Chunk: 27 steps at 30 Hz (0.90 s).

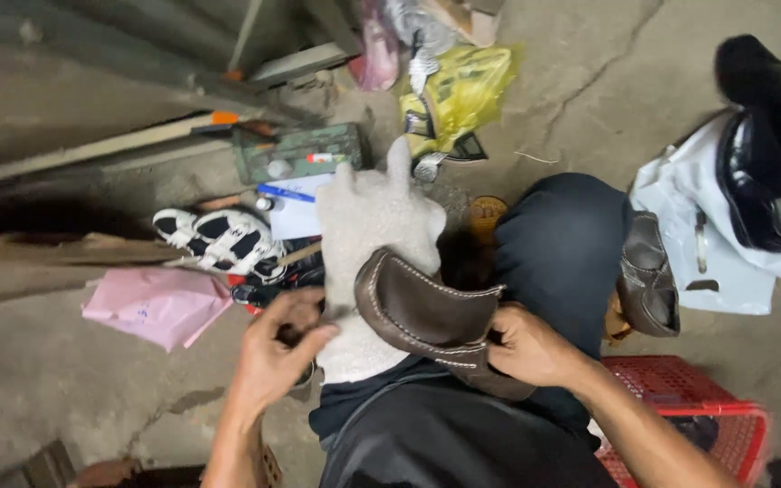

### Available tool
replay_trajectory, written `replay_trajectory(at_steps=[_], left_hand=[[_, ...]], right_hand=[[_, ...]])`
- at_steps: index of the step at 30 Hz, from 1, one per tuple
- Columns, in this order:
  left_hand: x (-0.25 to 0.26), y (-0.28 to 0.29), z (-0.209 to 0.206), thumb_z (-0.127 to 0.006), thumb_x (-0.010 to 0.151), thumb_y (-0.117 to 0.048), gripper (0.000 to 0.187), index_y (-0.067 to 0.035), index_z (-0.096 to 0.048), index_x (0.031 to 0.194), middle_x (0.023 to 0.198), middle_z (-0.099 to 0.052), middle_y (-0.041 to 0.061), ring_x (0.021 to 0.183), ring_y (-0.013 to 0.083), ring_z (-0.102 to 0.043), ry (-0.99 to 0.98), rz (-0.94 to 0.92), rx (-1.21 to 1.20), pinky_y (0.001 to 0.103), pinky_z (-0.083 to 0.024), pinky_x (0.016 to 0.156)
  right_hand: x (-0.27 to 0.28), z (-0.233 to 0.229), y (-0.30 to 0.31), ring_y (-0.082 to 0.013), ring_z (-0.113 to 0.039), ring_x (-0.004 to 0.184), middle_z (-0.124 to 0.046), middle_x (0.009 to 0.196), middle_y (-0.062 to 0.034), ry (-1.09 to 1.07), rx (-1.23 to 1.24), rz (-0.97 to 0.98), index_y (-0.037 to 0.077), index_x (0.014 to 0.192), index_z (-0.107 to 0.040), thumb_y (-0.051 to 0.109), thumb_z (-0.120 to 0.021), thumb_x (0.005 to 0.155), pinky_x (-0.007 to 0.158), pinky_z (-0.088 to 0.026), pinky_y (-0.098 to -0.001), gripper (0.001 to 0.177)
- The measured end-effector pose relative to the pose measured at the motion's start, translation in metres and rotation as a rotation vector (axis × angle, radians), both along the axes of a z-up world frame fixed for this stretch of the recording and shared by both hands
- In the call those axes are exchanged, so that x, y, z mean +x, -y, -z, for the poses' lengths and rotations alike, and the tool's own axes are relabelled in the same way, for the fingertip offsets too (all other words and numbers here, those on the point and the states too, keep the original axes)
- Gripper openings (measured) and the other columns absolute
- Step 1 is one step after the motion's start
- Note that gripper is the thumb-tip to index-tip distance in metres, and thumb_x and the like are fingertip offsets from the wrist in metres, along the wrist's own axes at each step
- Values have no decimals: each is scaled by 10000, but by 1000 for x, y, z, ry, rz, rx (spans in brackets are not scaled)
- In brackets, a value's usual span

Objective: The person sits on the floor and sews a brown leather shoe using a needle and thread. They repeatedly push the needle through the shoe's upper and pull the thread tight to secure the stitching.

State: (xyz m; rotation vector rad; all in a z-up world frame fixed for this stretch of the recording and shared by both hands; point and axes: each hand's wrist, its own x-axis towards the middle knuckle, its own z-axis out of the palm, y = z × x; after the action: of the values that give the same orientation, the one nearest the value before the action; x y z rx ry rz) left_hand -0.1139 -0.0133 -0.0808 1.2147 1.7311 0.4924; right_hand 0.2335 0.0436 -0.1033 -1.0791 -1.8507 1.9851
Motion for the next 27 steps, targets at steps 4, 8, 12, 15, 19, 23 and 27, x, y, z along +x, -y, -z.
replay_trajectory(at_steps=[4, 8, 12, 15, 19, 23, 27], left_hand=[[27, -12, -18, -864, 793, -137, 601, -51, -635, 1342, 1054, -761, 93, 809, 180, -682, 239, 47, 241, 321, -540, 711], [52, -25, -32, -852, 842, -149, 577, 9, -626, 1349, 808, -761, 170, 671, 210, -675, 288, 18, 315, 355, -529, 588], [63, -31, -22, -873, 819, -192, 614, 23, -636, 1343, 912, -778, 217, 690, 266, -714, 299, -3, 372, 423, -561, 614], [72, -36, -19, -850, 845, -176, 570, 0, -631, 1341, 991, -778, 184, 670, 229, -714, 345, 1, 376, 375, -545, 589], [83, -39, -12, -786, 911, -239, 482, -3, -657, 1311, 967, -768, 234, 716, 273, -719, 361, -26, 281, 411, -586, 635], [84, -38, -19, -774, 921, -254, 441, 56, -696, 1225, 787, -752, 228, 527, 184, -653, 413, -110, 163, 323, -543, 501], [85, -38, -17, -753, 947, -246, 384, 66, -718, 1167, 614, -707, 175, 504, 159, -633, 441, -91, 149, 283, -510, 470]], right_hand=[[-7, -6, -10, -157, -735, 862, -834, 950, -80, -115, 20, 71, 31, 940, -797, 13, -633, 810, 740, -590, -361, 209], [-11, -6, -7, -211, -755, 821, -844, 865, -136, -128, -10, 136, 8, 954, -830, 143, -783, 862, 735, -634, -430, 170], [-2, 1, 3, -229, -752, 807, -840, 849, -153, -93, -25, 170, -5, 955, -835, 162, -741, 897, 746, -633, -450, 200], [8, 6, 12, -248, -750, 793, -835, 832, -171, -59, -50, 226, -17, 957, -840, 181, -698, 933, 756, -631, -470, 245], [8, 4, 21, -245, -742, 775, -835, 822, -169, 17, -121, 304, -13, 954, -853, 239, -645, 979, 777, -628, -479, 327], [-9, -20, 23, -225, -729, 736, -822, 738, -162, 57, -113, 355, 3, 856, -865, 147, -652, 951, 713, -626, -448, 274], [7, -9, 38, -208, -690, 736, -802, 728, -166, 104, -68, 414, -36, 841, -817, 57, -618, 958, 710, -612, -436, 249]])
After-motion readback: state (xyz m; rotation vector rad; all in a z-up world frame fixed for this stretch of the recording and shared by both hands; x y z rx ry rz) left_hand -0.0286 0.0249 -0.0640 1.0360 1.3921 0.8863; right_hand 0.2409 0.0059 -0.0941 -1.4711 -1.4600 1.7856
